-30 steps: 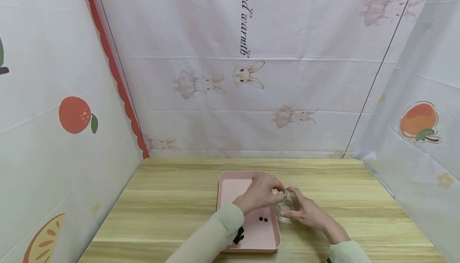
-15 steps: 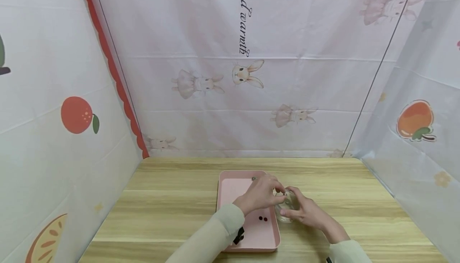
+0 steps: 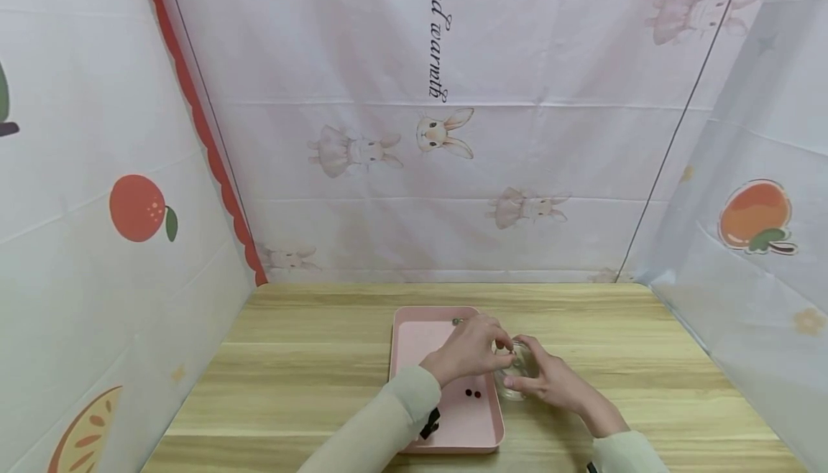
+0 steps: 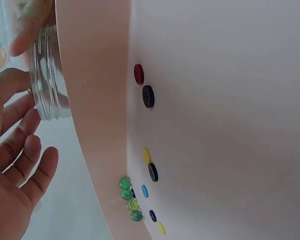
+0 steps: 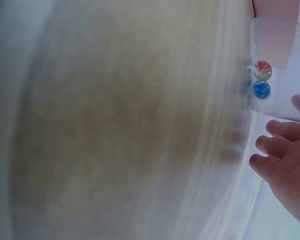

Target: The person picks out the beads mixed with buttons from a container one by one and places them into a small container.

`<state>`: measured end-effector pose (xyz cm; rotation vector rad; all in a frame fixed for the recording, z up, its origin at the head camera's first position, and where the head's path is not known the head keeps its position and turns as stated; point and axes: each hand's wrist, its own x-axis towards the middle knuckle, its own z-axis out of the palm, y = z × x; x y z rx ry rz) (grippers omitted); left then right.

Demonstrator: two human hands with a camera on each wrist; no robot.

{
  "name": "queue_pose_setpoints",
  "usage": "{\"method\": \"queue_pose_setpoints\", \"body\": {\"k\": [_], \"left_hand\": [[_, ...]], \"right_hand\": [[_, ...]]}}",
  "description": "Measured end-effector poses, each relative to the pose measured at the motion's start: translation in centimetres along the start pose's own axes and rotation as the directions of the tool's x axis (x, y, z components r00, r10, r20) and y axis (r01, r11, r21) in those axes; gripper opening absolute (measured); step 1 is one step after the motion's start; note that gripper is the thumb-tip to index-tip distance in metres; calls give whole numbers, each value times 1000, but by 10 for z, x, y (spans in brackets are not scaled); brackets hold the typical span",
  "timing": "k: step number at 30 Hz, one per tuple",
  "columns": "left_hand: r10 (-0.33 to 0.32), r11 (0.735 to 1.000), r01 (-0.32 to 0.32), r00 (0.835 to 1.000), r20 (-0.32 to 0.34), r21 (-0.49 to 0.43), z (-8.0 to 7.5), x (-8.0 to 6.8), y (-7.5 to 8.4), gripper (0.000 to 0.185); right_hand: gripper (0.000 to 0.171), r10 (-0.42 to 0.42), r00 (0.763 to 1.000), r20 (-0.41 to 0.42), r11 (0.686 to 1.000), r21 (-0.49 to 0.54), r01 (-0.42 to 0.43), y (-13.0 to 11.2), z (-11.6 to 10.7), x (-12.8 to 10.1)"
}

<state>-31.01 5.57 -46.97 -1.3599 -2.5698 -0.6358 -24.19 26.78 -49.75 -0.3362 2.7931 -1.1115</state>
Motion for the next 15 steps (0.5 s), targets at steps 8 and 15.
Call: {"method": "queue_pose_setpoints", "body": {"k": [8,15], "left_hand": [[-30,999,30,999,-29,-19,-1,1,-10,17],[-144,979,139,989,-23,-150,-8,-3,-20,23]], "right_hand": [[87,-24,1000,-2,1000,-15,24,-3,1,-3],[91,-19,1000,-11,1000,-9,19,-2,2,-3]]}}
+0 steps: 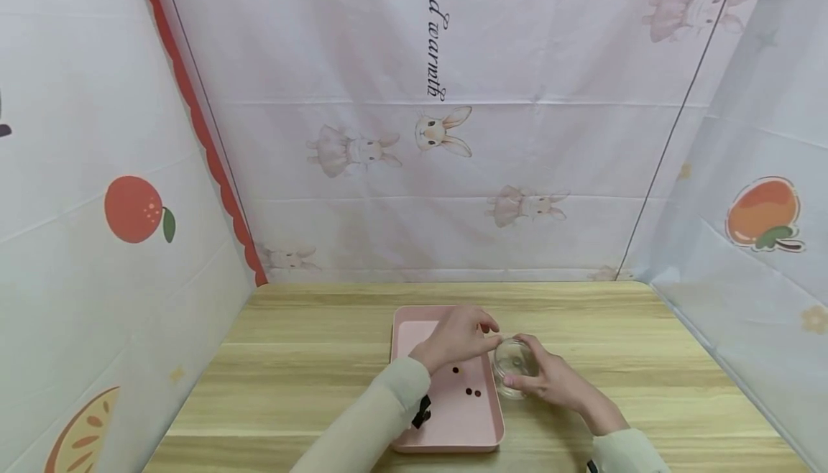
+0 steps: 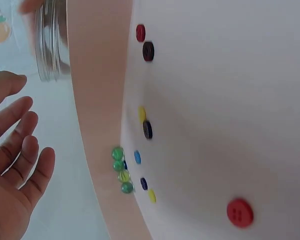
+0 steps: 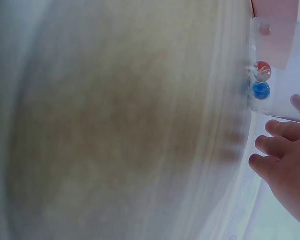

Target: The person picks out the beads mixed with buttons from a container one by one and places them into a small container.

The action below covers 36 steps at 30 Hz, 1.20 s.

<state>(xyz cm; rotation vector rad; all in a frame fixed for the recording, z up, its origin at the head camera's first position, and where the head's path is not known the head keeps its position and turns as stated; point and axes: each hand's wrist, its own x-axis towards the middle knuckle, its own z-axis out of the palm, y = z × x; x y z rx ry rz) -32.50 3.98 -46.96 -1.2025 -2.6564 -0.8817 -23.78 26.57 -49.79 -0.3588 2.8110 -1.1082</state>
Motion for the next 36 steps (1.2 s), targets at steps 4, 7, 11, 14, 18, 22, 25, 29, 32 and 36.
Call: {"method": "queue_pose_setpoints", "body": {"k": [4,7,11,14,18,22,25,29,32,36], "left_hand": [[-37,999,37,999,-10,-24,-3,-1,-8,22],[-76,996,75,997,-28,-42,-5,-3,-14,22],[-111,993,108,992,-53,-55,-6,-4,-26,18],[-124,991,120,990,-63,-62,-5,-6,-35,14],[-183,980,176,981,-64,-96,-6,-11,-46,16],[-256,960,248,965,-52,-129,-10,-15,-53,19],[-282,954,275,958,-51,-119,-13,-17,-57,19],[-294,955,289,953,-74,-65,-12,-17,-65,17],[-299,954,296,950,-86,-52,-10,-16,-70,14],[-308,950,302,947,-88,-76,-8,-15,-75,14]], "right_hand": [[91,0,1000,-3,1000,4,0,1,0,0],[90,-4,1000,-5,1000,-1,4,1,0,0],[90,-11,1000,-7,1000,-11,11,0,0,0],[90,-13,1000,-10,1000,-16,13,-1,0,-1],[90,-15,1000,-14,1000,-22,15,-1,0,-1],[90,-10,1000,-10,1000,-23,10,-1,0,0],[89,-2,1000,-12,1000,-23,2,-2,0,0],[89,3,1000,-18,1000,-23,-3,-3,1,1],[90,5,1000,-18,1000,-23,-6,-4,1,2],[90,9,1000,-20,1000,-27,-9,-5,1,3]]}}
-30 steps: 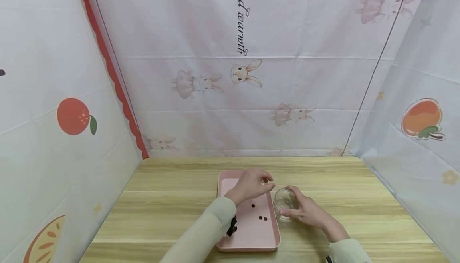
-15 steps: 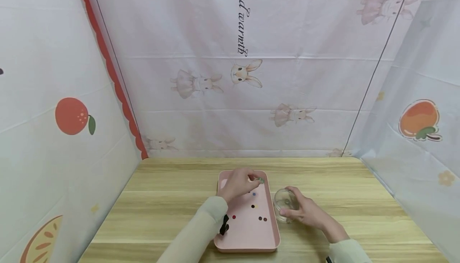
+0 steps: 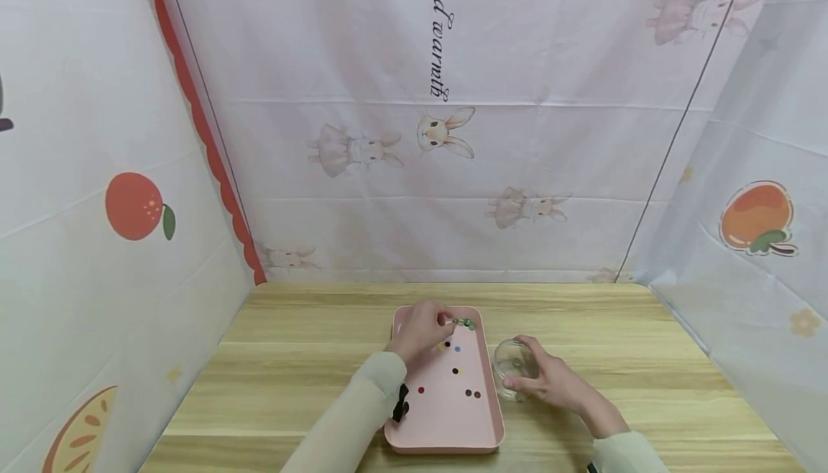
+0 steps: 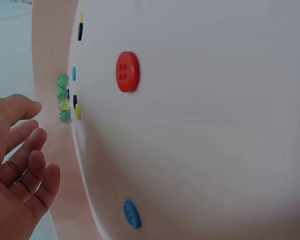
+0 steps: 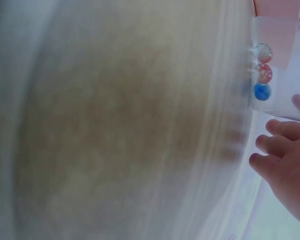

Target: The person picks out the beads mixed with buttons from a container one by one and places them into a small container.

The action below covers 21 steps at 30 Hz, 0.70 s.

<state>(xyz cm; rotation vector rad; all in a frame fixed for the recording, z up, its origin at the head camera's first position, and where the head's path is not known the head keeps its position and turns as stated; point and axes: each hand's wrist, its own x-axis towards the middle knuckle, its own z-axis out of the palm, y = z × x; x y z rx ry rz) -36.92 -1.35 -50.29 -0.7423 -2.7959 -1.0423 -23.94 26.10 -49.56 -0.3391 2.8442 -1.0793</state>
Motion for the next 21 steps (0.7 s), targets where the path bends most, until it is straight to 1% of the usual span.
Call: {"method": "queue_pose_setpoints", "body": {"k": [5,10,17,21], "left_hand": [[-29,999,30,999,26,-22,2,2,-1,24],[-58,997,61,996,63,-50,3,5,0,30],[-114,993,117,991,75,-31,3,7,1,30],[-114,993,116,991,77,-23,6,7,-1,28]], "right_hand": [[90,4,1000,-2,1000,2,-4,1,0,0],[90,5,1000,0,1000,5,-5,3,1,0],[90,0,1000,0,1000,6,0,4,1,1],[90,2,1000,3,1000,8,-2,4,1,1]]}}
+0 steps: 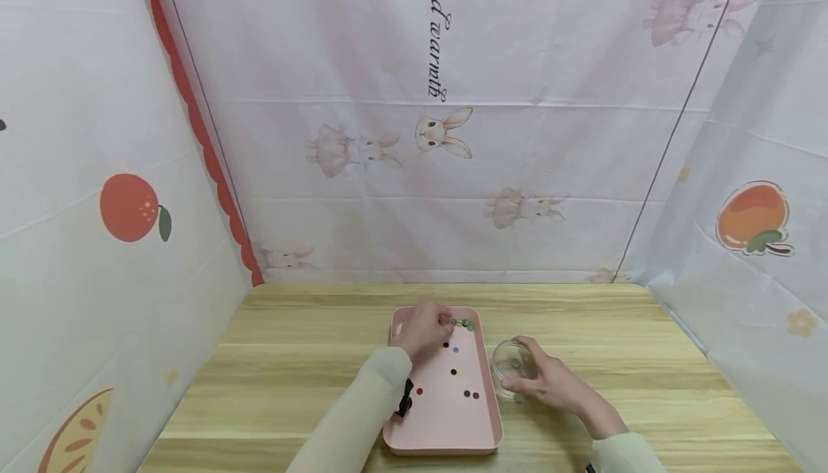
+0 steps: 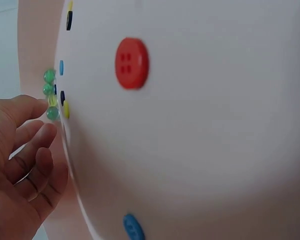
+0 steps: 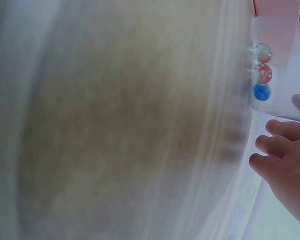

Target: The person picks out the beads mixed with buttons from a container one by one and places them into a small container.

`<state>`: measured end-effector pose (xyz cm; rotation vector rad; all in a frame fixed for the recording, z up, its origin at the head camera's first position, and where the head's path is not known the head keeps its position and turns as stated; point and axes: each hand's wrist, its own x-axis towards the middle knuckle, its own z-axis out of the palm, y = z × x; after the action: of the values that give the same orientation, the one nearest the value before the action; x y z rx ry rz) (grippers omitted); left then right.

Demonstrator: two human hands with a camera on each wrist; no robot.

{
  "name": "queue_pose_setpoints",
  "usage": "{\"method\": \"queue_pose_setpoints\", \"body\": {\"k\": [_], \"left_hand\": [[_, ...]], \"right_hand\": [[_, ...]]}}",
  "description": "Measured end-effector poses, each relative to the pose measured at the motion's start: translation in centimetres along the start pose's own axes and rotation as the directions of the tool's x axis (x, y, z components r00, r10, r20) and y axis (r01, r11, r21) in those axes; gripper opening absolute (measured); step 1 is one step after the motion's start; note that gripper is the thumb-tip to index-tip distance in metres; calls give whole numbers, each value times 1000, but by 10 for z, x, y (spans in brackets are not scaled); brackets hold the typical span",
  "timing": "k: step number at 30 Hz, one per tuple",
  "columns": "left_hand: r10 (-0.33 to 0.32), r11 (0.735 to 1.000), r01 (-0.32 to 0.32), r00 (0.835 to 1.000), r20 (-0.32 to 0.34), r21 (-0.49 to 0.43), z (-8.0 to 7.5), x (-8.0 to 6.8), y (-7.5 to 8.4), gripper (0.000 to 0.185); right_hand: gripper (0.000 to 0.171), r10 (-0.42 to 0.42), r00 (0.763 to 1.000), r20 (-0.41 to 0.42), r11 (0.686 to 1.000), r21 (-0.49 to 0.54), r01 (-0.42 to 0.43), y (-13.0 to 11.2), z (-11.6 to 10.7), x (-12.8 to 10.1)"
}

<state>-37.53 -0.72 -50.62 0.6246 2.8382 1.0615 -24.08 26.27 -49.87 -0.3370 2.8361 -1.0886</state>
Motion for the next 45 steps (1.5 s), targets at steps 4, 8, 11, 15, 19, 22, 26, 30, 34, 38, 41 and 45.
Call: {"method": "queue_pose_setpoints", "body": {"k": [4,8,11,15,19,22,26,30,34,38,41,45], "left_hand": [[35,999,-35,999,-11,37,5,1,-1,19],[46,997,-44,999,-30,71,9,3,-1,12],[33,996,-29,999,-43,83,11,3,1,11],[-5,997,10,998,-60,77,13,3,4,9],[-37,995,44,996,-85,84,14,3,5,7],[-40,993,52,993,-115,107,17,5,5,18],[-45,987,68,986,-160,143,21,6,7,34],[-49,983,81,982,-183,168,22,6,10,42],[-57,982,87,982,-179,166,22,6,10,46],[-71,982,97,985,-156,162,22,6,9,45],[-73,983,97,986,-150,157,22,6,8,41],[-62,985,85,987,-146,151,20,5,9,37]], "right_hand": [[90,-4,1000,-3,1000,1,4,0,0,-2],[91,-10,1000,-5,1000,1,10,1,0,-3],[91,-15,1000,-9,1000,0,15,2,0,-4],[91,-18,1000,-12,1000,-2,18,2,-1,-5],[90,-15,1000,-9,1000,-1,15,1,-1,-5],[90,-14,1000,-8,1000,0,14,1,-2,-5],[90,-14,1000,-8,1000,-2,14,0,-1,-5],[91,-11,1000,-8,1000,-1,10,0,-1,-5],[91,-8,1000,-4,1000,6,8,0,-1,-5],[91,-7,1000,-4,1000,3,7,-1,-1,-5],[91,-8,1000,-4,1000,6,8,-1,-1,-5],[91,-11,1000,-3,1000,8,11,-2,-1,-5]]}}
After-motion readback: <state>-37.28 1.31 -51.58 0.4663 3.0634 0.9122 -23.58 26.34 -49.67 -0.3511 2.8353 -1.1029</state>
